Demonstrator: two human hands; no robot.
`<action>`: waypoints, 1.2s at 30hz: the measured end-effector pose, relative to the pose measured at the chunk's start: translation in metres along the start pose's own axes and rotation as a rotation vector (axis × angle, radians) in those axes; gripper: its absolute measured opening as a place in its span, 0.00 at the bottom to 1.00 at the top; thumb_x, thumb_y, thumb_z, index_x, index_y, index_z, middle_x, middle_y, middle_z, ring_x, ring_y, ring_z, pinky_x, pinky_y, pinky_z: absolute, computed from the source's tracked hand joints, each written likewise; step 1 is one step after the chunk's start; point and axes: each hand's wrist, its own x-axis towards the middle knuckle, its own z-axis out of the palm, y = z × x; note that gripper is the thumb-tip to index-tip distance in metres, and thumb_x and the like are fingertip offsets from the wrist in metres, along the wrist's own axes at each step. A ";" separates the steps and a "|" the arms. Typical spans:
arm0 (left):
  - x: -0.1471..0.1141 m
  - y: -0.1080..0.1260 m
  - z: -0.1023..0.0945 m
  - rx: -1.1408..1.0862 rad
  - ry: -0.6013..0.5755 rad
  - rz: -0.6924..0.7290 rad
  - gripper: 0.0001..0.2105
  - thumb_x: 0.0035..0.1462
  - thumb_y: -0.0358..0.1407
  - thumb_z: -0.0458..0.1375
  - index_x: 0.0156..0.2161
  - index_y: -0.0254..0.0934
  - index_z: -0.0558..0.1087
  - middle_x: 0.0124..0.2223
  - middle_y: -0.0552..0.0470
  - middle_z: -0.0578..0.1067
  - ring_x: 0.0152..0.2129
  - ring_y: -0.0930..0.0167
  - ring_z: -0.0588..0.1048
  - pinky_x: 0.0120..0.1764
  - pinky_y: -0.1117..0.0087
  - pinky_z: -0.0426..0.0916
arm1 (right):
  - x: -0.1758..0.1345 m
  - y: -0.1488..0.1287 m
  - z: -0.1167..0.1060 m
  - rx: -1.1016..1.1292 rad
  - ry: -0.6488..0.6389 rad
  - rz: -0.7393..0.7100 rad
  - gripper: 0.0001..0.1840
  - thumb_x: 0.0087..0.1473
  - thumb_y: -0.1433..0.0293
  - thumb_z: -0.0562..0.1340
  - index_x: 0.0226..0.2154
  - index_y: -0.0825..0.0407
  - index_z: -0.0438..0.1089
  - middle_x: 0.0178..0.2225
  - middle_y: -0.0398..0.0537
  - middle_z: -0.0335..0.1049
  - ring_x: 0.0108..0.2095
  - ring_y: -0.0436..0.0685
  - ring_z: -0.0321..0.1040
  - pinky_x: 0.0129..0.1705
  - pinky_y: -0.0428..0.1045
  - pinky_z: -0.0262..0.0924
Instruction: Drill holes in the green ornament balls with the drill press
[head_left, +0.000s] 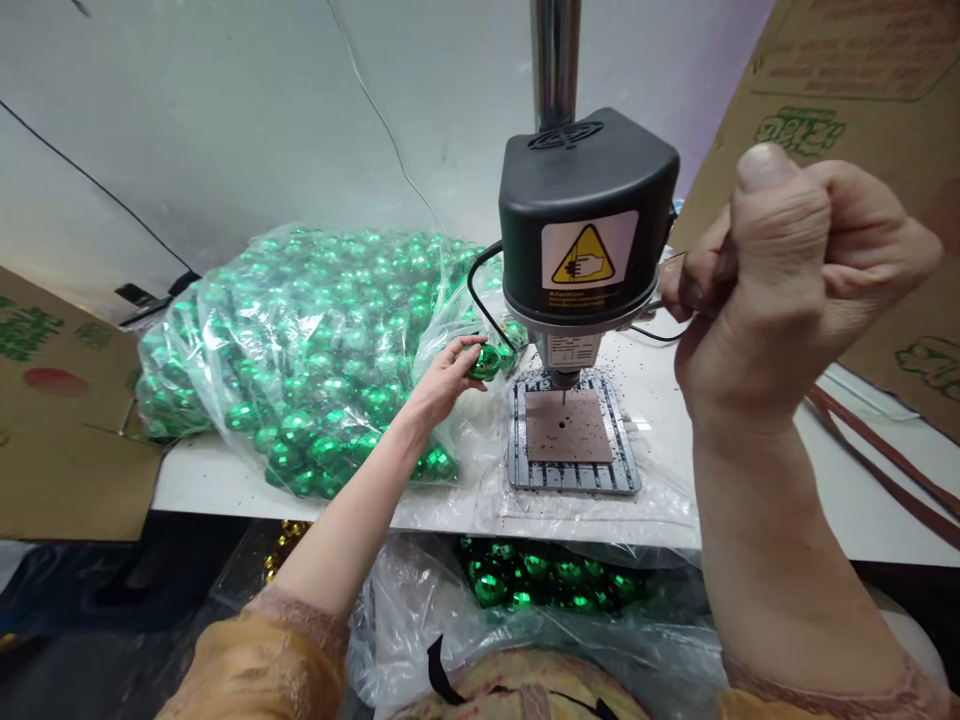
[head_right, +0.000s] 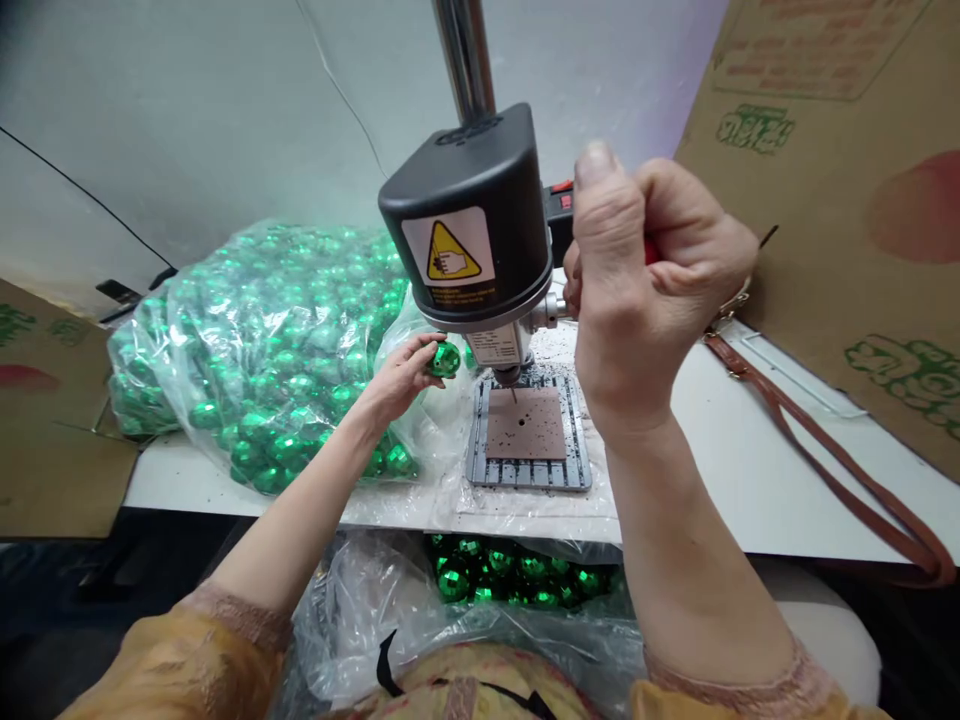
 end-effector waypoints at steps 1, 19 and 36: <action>-0.005 -0.001 0.006 -0.166 -0.016 -0.047 0.20 0.60 0.46 0.66 0.53 0.39 0.75 0.41 0.49 0.78 0.31 0.69 0.79 0.31 0.70 0.76 | 0.000 0.001 0.000 0.010 0.005 -0.003 0.24 0.61 0.66 0.62 0.18 0.49 0.52 0.15 0.35 0.50 0.17 0.42 0.49 0.21 0.49 0.44; -0.040 -0.025 0.059 -0.492 -0.042 -0.236 0.27 0.57 0.51 0.70 0.55 0.39 0.72 0.38 0.50 0.80 0.28 0.71 0.79 0.25 0.74 0.71 | -0.001 0.000 0.001 0.021 -0.010 -0.002 0.24 0.63 0.67 0.60 0.20 0.52 0.51 0.17 0.34 0.49 0.19 0.39 0.51 0.26 0.45 0.48; -0.042 -0.036 0.076 -0.463 -0.015 -0.130 0.27 0.50 0.45 0.76 0.53 0.41 0.76 0.46 0.51 0.82 0.41 0.71 0.80 0.47 0.69 0.73 | -0.002 0.000 0.000 -0.018 -0.027 -0.006 0.24 0.64 0.68 0.59 0.19 0.48 0.49 0.18 0.36 0.47 0.18 0.43 0.48 0.22 0.47 0.47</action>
